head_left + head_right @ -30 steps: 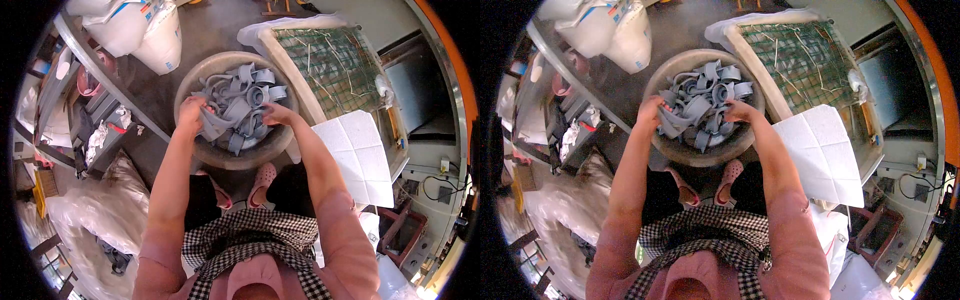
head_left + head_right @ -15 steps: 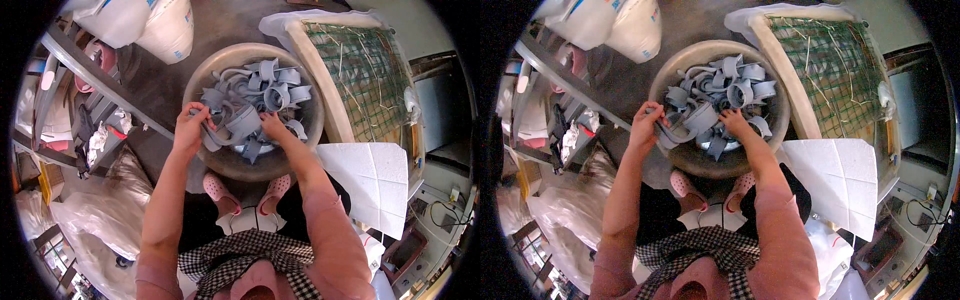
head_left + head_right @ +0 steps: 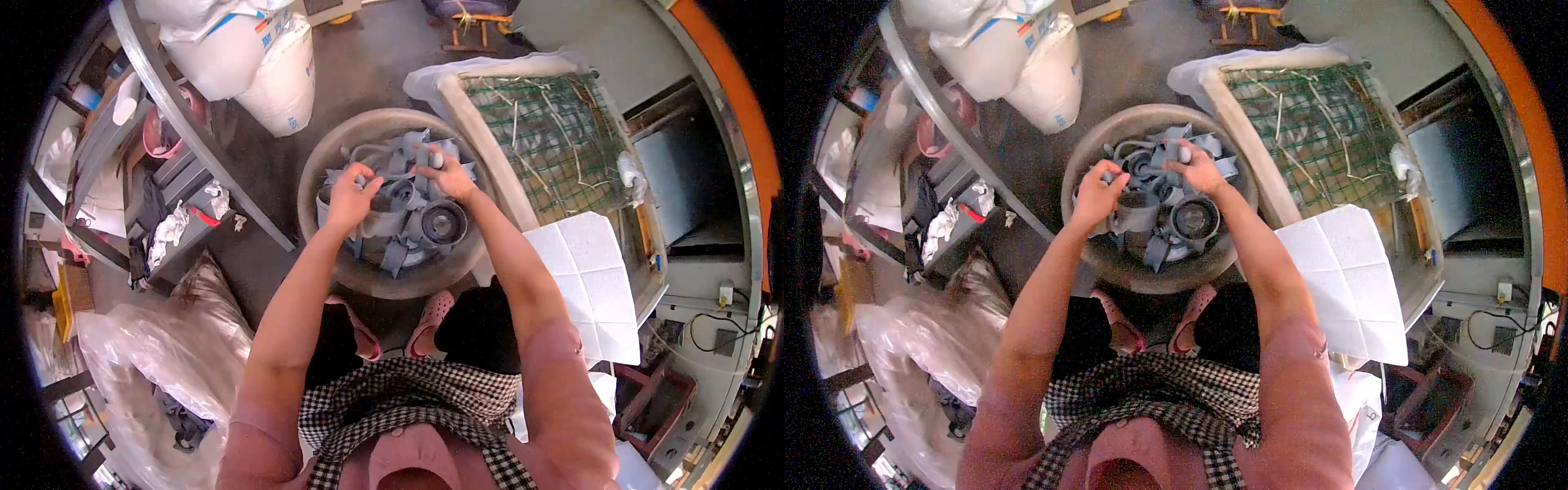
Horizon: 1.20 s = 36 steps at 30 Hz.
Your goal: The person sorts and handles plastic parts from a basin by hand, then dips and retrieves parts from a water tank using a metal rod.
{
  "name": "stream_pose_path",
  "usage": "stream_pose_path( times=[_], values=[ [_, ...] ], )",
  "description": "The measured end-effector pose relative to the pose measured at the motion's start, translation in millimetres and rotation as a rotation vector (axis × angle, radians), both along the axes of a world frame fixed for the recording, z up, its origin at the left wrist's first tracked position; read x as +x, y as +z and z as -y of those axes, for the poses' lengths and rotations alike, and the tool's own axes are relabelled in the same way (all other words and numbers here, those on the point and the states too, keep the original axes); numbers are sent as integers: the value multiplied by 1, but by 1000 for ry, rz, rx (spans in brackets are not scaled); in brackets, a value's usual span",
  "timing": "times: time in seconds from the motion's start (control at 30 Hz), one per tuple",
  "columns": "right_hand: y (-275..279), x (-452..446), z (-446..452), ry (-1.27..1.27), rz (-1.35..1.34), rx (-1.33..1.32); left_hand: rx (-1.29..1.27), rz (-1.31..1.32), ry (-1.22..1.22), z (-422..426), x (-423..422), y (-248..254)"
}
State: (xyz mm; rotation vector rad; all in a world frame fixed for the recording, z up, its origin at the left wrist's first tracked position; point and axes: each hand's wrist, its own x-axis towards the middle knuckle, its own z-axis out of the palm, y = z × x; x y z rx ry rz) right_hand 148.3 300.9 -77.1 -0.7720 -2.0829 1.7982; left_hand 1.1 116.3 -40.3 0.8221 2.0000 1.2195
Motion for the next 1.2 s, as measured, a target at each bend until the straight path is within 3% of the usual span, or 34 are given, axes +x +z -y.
stream_pose_path(
  times=[0.1,0.17,0.2,0.23,0.27,0.3,0.37,0.43,0.5,0.57,0.67,0.73,0.77,0.83,0.9,0.97,1.03,1.1,1.13,1.2],
  values=[
    [50,10,21,70,-73,26,6,-171,-52,-5,8,-6],
    [64,11,34,8,-47,283,53,-270,-86,-7,21,5],
    [50,6,37,-33,-73,309,163,-238,-119,-8,31,9],
    [81,9,57,-45,-70,248,271,-204,-154,-9,38,14],
    [81,8,61,-67,-114,228,460,-451,-163,-15,41,11],
    [78,9,64,-89,-156,206,461,-456,-167,-15,42,7],
    [63,8,57,-166,-259,79,204,-40,-113,-12,47,29],
    [59,9,55,-247,-362,-50,119,-29,-154,-12,48,41],
    [66,11,62,-370,-466,-88,136,-527,-207,-10,55,37],
    [62,6,67,-295,-509,-97,101,-602,-305,-8,73,37],
    [71,2,77,-326,-410,7,66,-659,-182,-12,87,45],
    [83,7,84,-314,-340,-199,95,-352,-147,-10,85,59],
    [77,7,83,-316,-341,-201,94,-353,-149,-12,83,56],
    [72,5,79,-198,-398,-507,135,-199,-168,-13,73,42],
    [76,11,72,-190,-454,-538,172,-239,-151,-14,65,31],
    [86,12,57,-318,-689,-1092,49,-304,-200,-15,61,38],
    [82,10,48,-456,-762,-1042,51,-303,-198,-13,57,36],
    [51,8,37,-674,-773,-755,169,-556,-205,-12,54,28],
    [55,9,35,-663,-774,-799,-68,-384,-242,-10,55,47],
    [67,14,27,-747,-754,-682,-23,-289,-199,-11,44,30]
  ],
)
